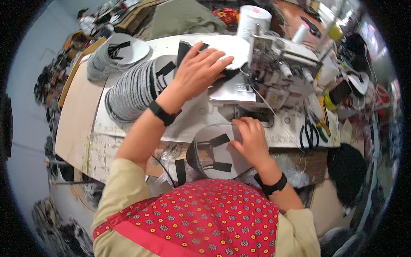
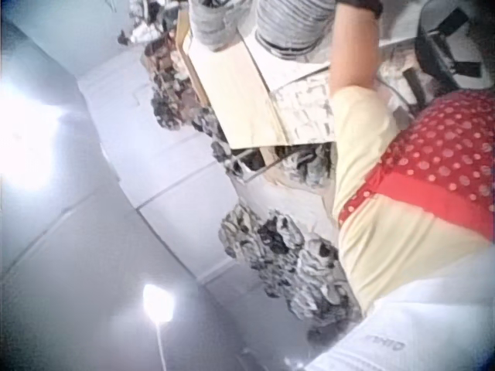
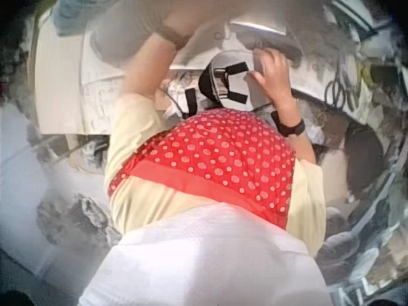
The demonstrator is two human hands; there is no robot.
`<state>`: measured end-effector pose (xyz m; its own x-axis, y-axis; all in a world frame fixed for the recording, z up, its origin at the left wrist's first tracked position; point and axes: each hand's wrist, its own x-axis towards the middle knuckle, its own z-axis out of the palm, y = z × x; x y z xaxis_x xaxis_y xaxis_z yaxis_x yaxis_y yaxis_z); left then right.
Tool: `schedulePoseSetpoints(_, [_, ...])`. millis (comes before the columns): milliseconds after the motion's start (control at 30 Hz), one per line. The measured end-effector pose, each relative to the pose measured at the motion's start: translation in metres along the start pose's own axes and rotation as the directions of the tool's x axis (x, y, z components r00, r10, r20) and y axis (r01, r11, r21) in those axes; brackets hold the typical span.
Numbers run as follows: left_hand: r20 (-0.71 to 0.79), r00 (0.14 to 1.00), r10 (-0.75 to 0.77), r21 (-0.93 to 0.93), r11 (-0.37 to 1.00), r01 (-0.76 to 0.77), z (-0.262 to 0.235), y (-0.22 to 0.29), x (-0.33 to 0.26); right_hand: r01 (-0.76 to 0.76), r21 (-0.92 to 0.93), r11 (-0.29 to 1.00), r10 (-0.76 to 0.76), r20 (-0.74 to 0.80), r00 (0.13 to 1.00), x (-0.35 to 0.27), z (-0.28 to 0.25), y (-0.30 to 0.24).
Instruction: The person aligns a black fabric piece with a white component and feeds them through a sewing machine, repeating this for several sets. Then, they use scissors to trim excess thread from the stack of sewn pieces before moving them aside.
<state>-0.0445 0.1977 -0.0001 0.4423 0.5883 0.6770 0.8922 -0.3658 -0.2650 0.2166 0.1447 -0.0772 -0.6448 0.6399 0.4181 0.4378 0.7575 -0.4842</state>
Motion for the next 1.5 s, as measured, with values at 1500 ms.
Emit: schedulePoseSetpoints(1500, [0.937, 0.250, -0.243, -0.334, -0.422, 0.843, -0.073, 0.042, -0.059, -0.063, -0.043, 0.997, 0.044, -0.353, 0.934, 0.045, -0.017, 0.020])
